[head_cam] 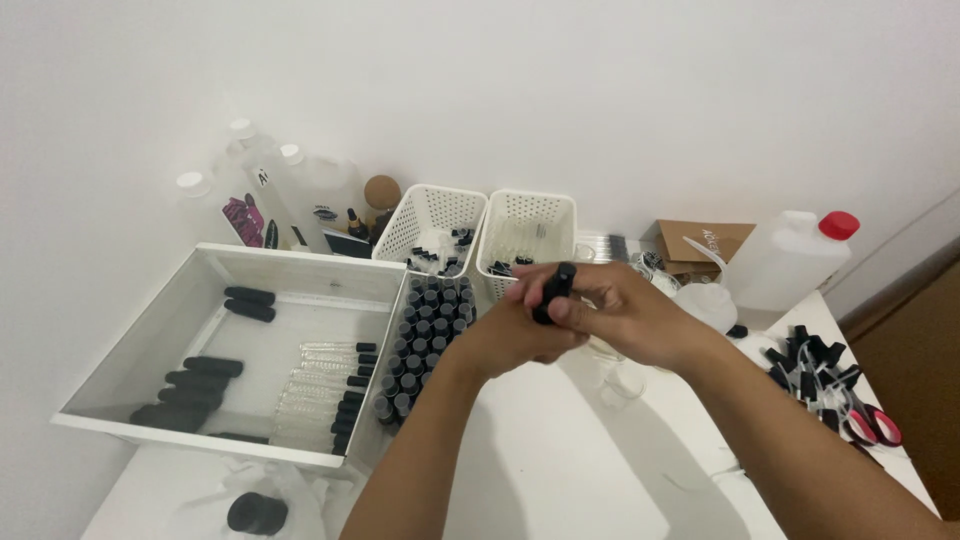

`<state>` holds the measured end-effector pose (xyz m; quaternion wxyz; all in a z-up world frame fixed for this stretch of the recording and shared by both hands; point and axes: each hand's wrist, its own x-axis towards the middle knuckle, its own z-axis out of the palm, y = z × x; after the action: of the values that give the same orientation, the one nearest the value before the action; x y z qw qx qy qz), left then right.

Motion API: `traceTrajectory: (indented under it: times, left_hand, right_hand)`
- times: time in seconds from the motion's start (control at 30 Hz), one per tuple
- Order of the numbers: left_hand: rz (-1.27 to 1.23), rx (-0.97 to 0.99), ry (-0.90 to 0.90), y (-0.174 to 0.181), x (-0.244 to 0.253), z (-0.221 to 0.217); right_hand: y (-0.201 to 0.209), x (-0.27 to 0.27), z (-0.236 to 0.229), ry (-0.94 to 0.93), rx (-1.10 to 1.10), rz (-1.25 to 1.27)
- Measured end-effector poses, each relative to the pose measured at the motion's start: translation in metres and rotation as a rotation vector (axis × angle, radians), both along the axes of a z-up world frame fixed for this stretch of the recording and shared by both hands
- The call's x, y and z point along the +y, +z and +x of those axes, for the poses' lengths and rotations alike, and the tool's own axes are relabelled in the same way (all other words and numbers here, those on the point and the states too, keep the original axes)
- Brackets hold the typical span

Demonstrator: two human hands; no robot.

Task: Assemble and fill small perfume sample vials by attaching caps and organizing them in a tray

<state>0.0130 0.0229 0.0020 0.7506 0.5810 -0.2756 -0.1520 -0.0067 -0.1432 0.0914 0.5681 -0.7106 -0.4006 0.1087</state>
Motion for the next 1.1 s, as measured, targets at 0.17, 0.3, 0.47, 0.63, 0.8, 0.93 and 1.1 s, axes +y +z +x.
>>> traceTrajectory:
  times: [0.17, 0.3, 0.47, 0.63, 0.8, 0.93, 1.1]
  left_hand:
    - [0.035, -0.181, 0.423, 0.010, -0.013, 0.012]
    - [0.053, -0.298, 0.657, -0.023, -0.038, 0.040]
    - [0.227, -0.489, 0.928, -0.016, -0.035, 0.044]
    - [0.863, -0.234, 0.387, 0.041, 0.016, 0.039]
    - [1.121, -0.093, 0.652, -0.050, 0.079, 0.142]
    - [1.295, -0.172, 0.816, -0.091, 0.115, 0.187]
    - [1.472, -0.170, 0.810, -0.112, 0.118, 0.234]
  right_hand:
    - [-0.019, 0.016, 0.010, -0.359, 0.012, 0.055]
    - [-0.043, 0.019, 0.027, -0.424, -0.003, 0.107]
    - [-0.034, 0.016, 0.029, -0.474, -0.053, 0.102]
    - [-0.028, 0.001, 0.030, -0.686, -0.051, 0.102]
    - [-0.035, -0.013, 0.039, -0.738, 0.187, 0.172]
    - [-0.056, -0.023, 0.056, -0.716, 0.227, 0.180]
    - [-0.062, -0.030, 0.065, -0.785, 0.162, 0.229]
